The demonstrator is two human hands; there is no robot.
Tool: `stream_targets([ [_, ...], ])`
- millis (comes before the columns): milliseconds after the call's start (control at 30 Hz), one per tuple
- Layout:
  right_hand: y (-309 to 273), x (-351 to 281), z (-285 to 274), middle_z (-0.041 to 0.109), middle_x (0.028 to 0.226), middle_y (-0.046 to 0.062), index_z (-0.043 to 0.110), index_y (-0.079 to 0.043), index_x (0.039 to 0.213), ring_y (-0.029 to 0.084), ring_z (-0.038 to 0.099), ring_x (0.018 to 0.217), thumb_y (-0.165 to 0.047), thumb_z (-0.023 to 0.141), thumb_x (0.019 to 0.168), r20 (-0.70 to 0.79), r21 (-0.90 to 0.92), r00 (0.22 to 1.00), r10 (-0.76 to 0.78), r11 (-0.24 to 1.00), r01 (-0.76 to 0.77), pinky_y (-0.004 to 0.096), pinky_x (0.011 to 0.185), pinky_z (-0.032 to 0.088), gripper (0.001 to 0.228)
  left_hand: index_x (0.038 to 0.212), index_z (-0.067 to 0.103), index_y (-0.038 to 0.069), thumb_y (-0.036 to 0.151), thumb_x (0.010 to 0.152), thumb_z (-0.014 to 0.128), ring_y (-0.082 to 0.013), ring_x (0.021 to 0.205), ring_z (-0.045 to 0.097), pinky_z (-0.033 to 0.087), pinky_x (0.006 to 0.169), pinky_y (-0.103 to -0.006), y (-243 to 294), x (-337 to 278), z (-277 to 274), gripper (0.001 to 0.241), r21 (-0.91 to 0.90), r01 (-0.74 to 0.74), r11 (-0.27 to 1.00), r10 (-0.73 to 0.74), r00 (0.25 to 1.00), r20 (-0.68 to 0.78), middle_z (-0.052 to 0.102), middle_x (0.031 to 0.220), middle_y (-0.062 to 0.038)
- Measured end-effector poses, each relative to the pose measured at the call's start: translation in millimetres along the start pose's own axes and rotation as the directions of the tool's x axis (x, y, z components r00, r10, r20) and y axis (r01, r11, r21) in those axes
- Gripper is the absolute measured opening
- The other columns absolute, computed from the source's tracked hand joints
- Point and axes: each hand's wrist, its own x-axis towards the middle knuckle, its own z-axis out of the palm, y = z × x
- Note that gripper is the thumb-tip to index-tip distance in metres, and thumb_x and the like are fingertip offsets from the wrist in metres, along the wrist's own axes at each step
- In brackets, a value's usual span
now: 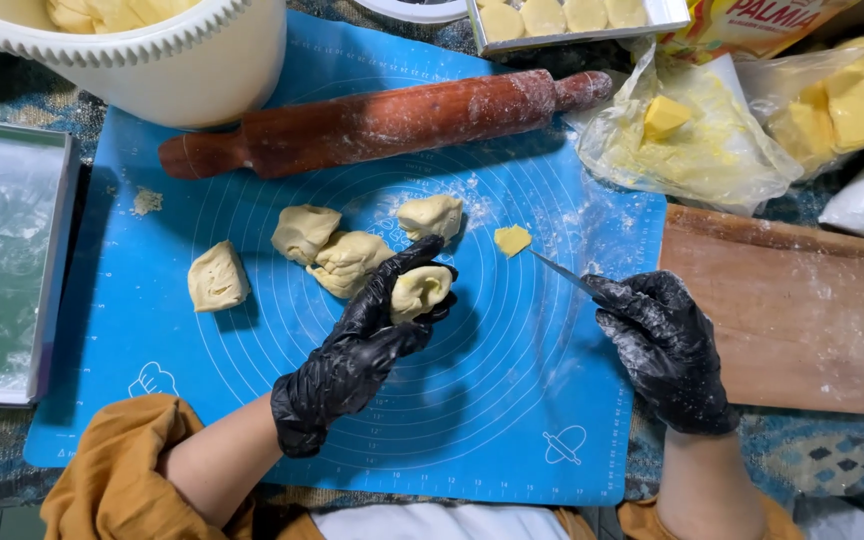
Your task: Cutting small portions of dough with a knife and shaping them into balls on a silicone pastry mat.
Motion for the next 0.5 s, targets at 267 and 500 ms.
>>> stream_targets([
  [267,1,0,-5,0.07,0.116,0.026,0.071,0.008,0.123,0.036,0.068,0.117,0.012,0.071,0.087,0.014,0.222,0.999,0.042,0.974,-0.045,0.043,0.096,0.058,0.036,0.117,0.074,-0.004,0.015,0.087,0.073,-0.0365,0.099,0.074,0.062,0.074,-0.043,12,1,14,0.035,-0.124,0.179,0.976,-0.192,0.976,-0.106,0.075,0.118,-0.032],
  [500,4,1,-3,0.066,0.122,0.028,0.068,0.009,0.13,0.04,0.064,0.119,0.014,0.068,0.088,0.036,0.15,0.999,-0.018,0.989,0.012,0.048,0.098,0.057,0.042,0.132,0.072,0.003,0.016,0.08,0.082,-0.0347,0.112,0.075,0.065,0.085,-0.0423,11,4,18,0.054,-0.035,0.201,0.979,-0.203,0.975,-0.095,0.075,0.126,-0.027],
])
